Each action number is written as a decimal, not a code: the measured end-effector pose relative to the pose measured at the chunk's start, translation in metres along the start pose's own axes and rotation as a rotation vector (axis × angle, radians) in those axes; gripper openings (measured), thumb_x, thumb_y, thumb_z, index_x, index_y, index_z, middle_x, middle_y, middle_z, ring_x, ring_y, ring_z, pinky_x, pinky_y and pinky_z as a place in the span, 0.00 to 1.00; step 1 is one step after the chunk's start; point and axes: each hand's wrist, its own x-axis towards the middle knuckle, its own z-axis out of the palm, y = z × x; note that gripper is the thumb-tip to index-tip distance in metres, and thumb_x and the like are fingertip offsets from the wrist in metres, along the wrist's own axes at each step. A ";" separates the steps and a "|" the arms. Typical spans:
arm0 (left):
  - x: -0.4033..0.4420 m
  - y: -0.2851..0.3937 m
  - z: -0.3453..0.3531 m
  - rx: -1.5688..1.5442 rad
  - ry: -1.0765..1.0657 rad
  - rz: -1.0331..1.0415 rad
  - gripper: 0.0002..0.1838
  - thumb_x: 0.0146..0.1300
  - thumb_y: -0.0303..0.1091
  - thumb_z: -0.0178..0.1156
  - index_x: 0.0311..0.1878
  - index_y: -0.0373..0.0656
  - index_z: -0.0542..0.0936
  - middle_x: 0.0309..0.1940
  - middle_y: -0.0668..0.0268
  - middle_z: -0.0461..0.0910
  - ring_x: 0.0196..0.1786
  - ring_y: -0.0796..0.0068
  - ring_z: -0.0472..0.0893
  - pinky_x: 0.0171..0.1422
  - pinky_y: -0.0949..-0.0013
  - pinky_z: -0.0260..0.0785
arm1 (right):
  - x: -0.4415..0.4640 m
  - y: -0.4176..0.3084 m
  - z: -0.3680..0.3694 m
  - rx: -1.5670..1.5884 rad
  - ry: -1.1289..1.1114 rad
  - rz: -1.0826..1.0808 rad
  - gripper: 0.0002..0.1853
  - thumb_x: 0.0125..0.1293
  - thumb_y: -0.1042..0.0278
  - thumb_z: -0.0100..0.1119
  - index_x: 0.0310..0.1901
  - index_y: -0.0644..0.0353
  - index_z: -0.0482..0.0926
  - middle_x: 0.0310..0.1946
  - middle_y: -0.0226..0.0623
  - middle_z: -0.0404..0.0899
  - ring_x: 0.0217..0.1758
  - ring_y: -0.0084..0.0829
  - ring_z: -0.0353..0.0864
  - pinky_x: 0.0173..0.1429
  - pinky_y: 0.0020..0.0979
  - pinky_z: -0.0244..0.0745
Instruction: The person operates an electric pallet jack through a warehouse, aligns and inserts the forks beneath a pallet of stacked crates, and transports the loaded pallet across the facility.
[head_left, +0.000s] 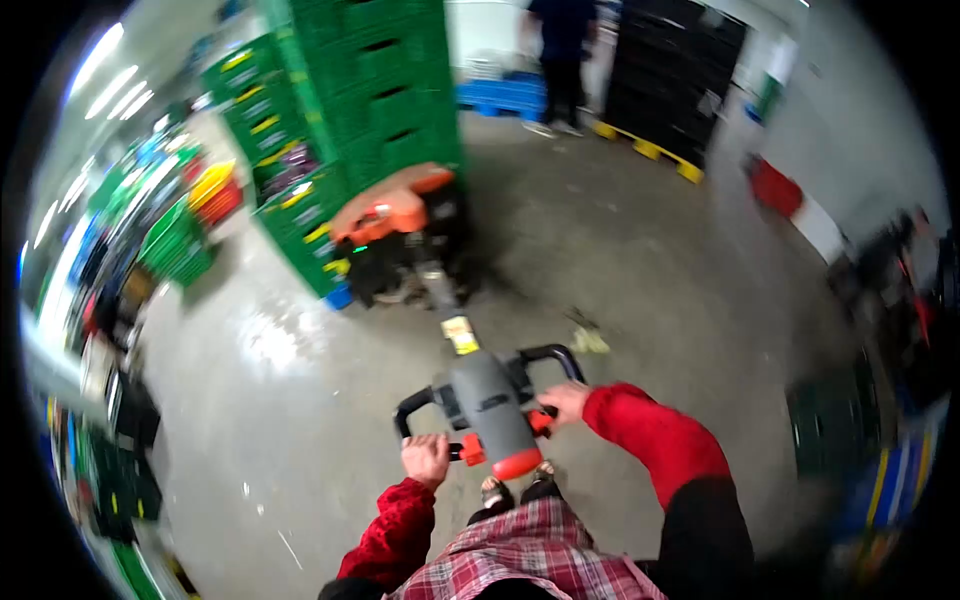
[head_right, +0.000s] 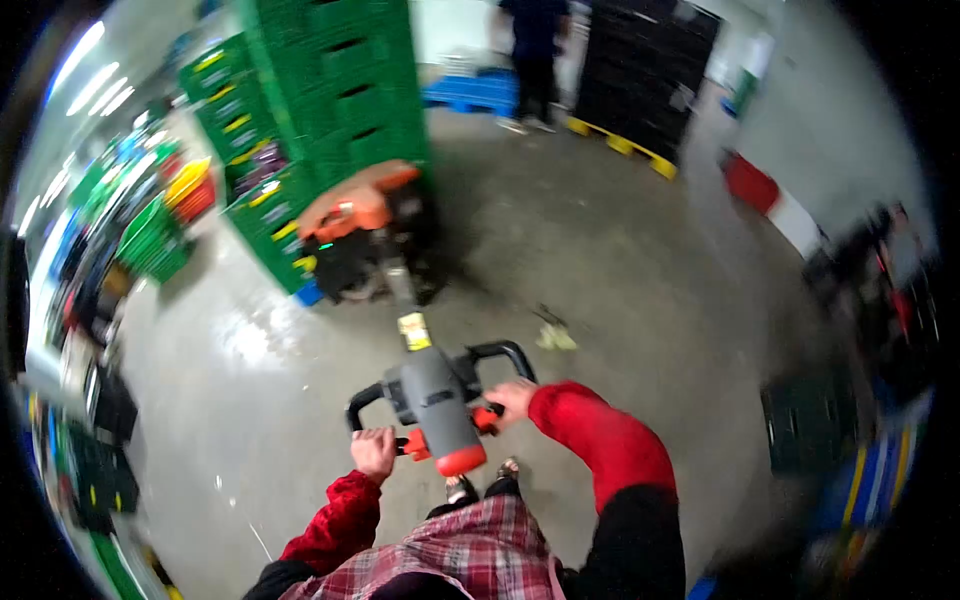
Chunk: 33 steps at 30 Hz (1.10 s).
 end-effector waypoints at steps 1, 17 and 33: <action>0.006 0.034 0.034 -0.008 -0.006 -0.050 0.15 0.66 0.39 0.50 0.26 0.44 0.77 0.23 0.61 0.78 0.31 0.56 0.77 0.42 0.56 0.62 | -0.019 0.047 0.007 -0.006 -0.039 -0.003 0.32 0.41 0.41 0.74 0.41 0.53 0.73 0.33 0.43 0.77 0.38 0.51 0.79 0.40 0.50 0.72; -0.067 0.466 0.231 0.002 -0.092 0.126 0.11 0.67 0.34 0.47 0.30 0.40 0.71 0.22 0.62 0.75 0.29 0.57 0.76 0.41 0.56 0.64 | -0.476 0.233 0.042 0.099 -0.055 0.109 0.33 0.36 0.39 0.75 0.38 0.56 0.78 0.30 0.43 0.81 0.38 0.50 0.82 0.40 0.48 0.76; -0.214 0.448 0.186 -0.002 -0.132 0.184 0.15 0.69 0.36 0.42 0.29 0.41 0.73 0.23 0.60 0.77 0.31 0.55 0.76 0.44 0.56 0.64 | -0.552 0.088 0.134 0.177 -0.020 0.217 0.34 0.35 0.37 0.75 0.37 0.57 0.79 0.27 0.43 0.81 0.36 0.48 0.83 0.40 0.47 0.76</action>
